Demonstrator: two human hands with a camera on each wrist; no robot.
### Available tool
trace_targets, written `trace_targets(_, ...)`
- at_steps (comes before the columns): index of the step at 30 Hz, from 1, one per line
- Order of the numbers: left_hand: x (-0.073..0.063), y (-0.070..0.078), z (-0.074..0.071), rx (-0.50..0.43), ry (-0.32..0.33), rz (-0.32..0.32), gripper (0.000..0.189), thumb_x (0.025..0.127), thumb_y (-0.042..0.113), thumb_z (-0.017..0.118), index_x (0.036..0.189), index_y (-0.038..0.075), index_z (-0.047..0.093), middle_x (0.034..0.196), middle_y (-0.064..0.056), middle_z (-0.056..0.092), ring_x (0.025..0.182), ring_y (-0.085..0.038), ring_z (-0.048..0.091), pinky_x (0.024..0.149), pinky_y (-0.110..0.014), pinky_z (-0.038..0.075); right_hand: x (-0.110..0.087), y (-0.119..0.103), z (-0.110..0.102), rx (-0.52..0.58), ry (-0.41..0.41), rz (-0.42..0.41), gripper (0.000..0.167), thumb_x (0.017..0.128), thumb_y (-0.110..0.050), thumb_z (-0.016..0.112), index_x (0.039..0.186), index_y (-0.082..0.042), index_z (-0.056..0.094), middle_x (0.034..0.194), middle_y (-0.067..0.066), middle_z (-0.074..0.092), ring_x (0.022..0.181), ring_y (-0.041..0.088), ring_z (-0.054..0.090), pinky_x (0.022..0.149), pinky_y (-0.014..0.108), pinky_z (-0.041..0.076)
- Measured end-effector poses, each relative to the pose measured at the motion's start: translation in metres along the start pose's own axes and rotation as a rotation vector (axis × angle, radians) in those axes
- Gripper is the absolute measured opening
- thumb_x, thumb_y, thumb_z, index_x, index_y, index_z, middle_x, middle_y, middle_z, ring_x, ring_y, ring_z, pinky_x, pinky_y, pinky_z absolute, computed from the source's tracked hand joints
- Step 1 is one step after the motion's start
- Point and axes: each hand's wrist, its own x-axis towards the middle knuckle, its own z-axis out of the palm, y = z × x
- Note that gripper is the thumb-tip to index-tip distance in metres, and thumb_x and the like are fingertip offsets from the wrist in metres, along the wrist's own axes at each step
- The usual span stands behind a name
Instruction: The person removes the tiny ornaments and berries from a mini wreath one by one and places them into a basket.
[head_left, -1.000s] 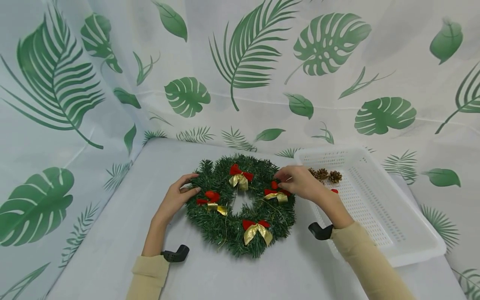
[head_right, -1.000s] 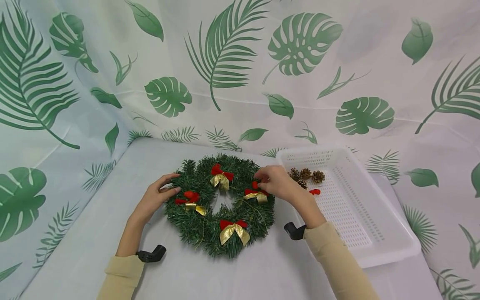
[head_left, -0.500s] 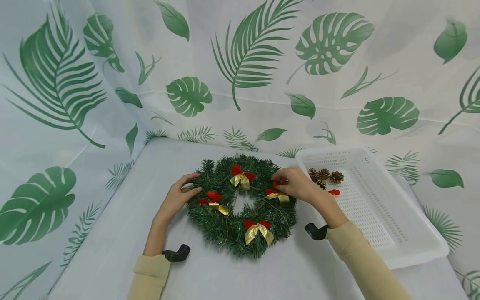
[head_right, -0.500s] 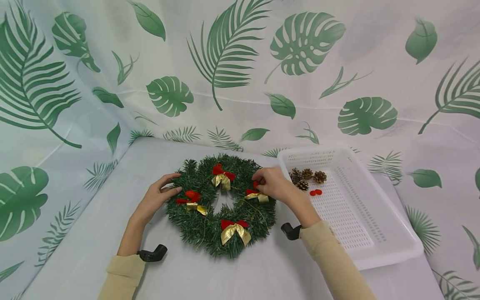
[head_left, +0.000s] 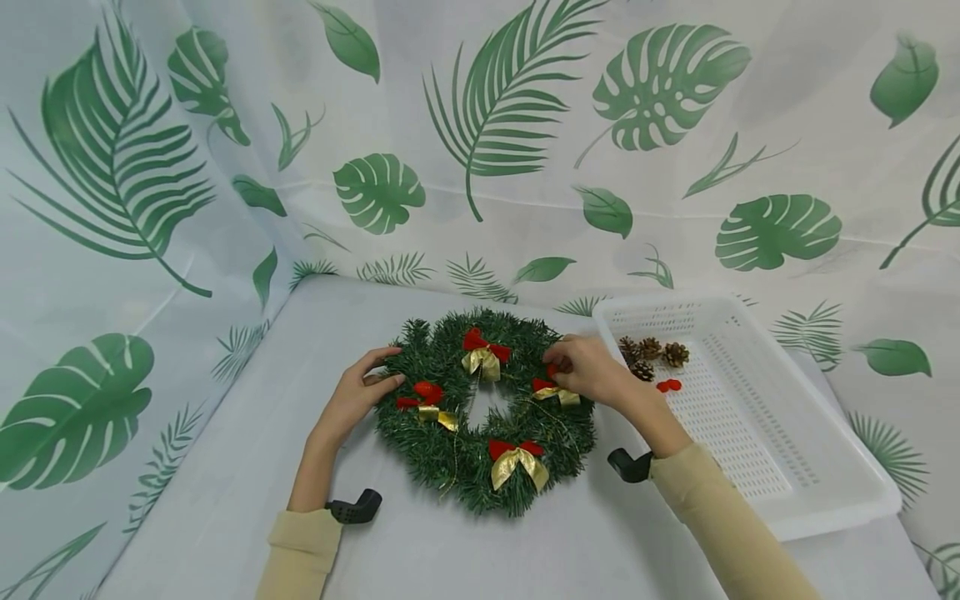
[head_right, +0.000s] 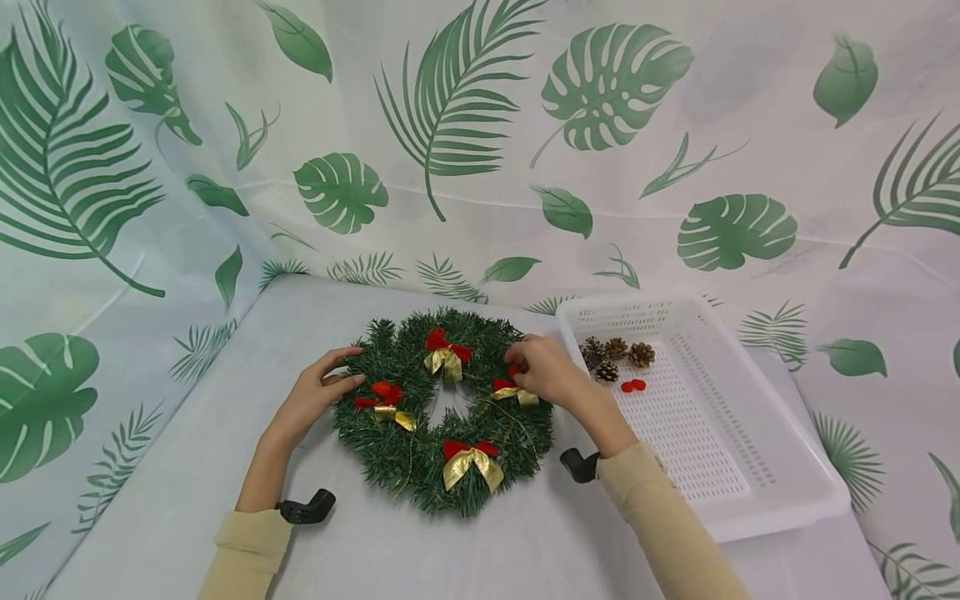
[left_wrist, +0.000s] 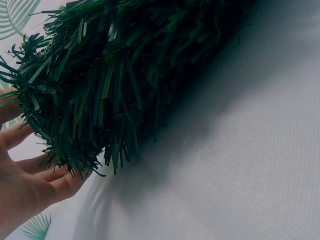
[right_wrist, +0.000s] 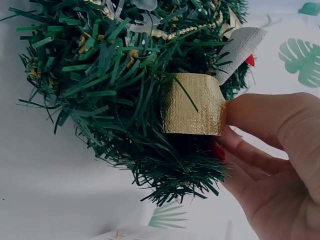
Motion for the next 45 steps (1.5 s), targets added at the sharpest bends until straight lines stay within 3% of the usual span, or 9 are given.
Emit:
trace_targets(6, 0.001, 0.001, 0.000, -0.005, -0.005, -0.007, 0.054, 0.102, 0.028, 0.067, 0.153, 0.026, 0.049, 0.166, -0.015, 0.030, 0.132, -0.039, 0.058, 0.110, -0.061, 0.043, -0.002, 0.001, 0.001, 0.036, 0.007, 0.005, 0.015, 0.086, 0.008, 0.074, 0.101, 0.006, 0.072, 0.095, 0.017, 0.070, 0.084, 0.028, 0.072, 0.073, 0.037, 0.061)
trace_targets(20, -0.002, 0.001, -0.001, -0.018, -0.003, -0.020, 0.055, 0.102, 0.031, 0.068, 0.153, 0.025, 0.048, 0.166, -0.014, 0.030, 0.133, -0.039, 0.057, 0.110, -0.060, 0.043, -0.005, -0.003, -0.004, 0.086, -0.010, 0.021, 0.018, 0.089, 0.009, 0.070, 0.106, 0.007, 0.072, 0.103, 0.020, 0.070, 0.091, 0.032, 0.073, 0.077, 0.040, 0.061)
trace_targets(31, -0.002, 0.003, 0.002, -0.028, -0.004, -0.023, 0.055, 0.102, 0.031, 0.068, 0.153, 0.025, 0.048, 0.167, -0.014, 0.029, 0.135, -0.039, 0.055, 0.111, -0.061, 0.042, -0.007, -0.004, -0.010, 0.020, 0.040, -0.003, 0.023, 0.087, 0.009, 0.070, 0.109, 0.005, 0.075, 0.097, 0.017, 0.069, 0.087, 0.032, 0.070, 0.072, 0.042, 0.060)
trace_targets(40, -0.003, 0.001, 0.002, -0.016, -0.006, -0.020, 0.055, 0.103, 0.029, 0.067, 0.154, 0.024, 0.047, 0.167, -0.016, 0.028, 0.135, -0.040, 0.055, 0.110, -0.061, 0.043, -0.010, -0.003, -0.011, -0.014, 0.050, 0.013, 0.025, 0.086, 0.007, 0.067, 0.109, 0.006, 0.076, 0.098, 0.018, 0.063, 0.077, 0.023, 0.062, 0.064, 0.032, 0.050)
trace_targets(45, -0.002, 0.002, 0.001, -0.012, -0.003, -0.018, 0.055, 0.102, 0.031, 0.068, 0.153, 0.025, 0.048, 0.166, -0.016, 0.030, 0.136, -0.040, 0.054, 0.110, -0.061, 0.043, -0.010, -0.001, -0.013, -0.015, 0.056, 0.014, 0.022, 0.087, 0.007, 0.069, 0.107, 0.006, 0.075, 0.101, 0.018, 0.065, 0.083, 0.030, 0.068, 0.066, 0.037, 0.056)
